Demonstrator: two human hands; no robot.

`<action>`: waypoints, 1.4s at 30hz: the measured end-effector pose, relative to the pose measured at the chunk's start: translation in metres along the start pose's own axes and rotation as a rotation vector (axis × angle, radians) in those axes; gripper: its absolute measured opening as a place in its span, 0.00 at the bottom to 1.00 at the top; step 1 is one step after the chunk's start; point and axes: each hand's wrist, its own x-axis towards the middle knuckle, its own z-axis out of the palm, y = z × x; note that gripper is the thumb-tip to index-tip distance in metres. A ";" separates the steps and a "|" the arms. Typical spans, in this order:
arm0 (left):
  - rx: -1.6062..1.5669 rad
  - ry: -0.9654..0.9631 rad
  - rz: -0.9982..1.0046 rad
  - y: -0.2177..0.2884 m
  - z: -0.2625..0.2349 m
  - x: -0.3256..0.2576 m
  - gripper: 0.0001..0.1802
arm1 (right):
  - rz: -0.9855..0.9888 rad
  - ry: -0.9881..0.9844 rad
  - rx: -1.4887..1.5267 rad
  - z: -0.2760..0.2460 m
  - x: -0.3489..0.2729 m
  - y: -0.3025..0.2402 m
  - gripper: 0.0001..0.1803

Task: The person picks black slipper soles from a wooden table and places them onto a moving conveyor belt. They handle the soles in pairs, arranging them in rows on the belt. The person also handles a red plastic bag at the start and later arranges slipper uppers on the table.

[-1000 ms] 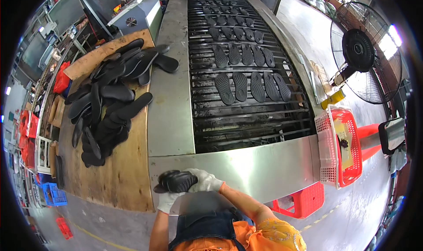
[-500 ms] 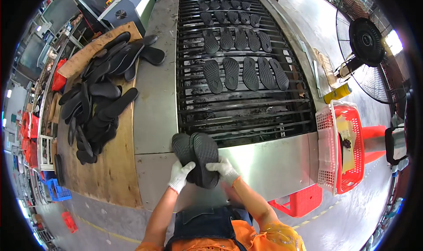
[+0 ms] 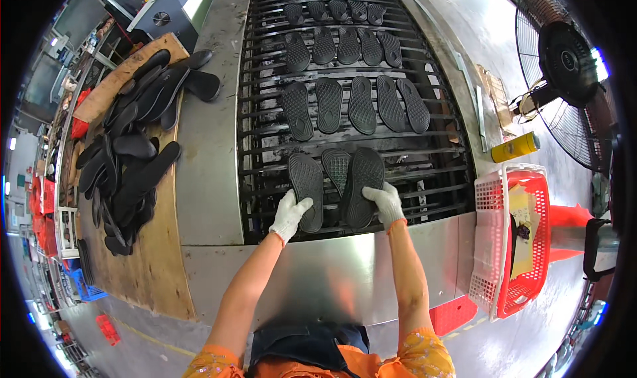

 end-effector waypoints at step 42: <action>0.123 0.609 0.012 0.006 -0.105 -0.155 0.17 | -0.841 0.241 -1.361 -0.008 0.012 0.011 0.23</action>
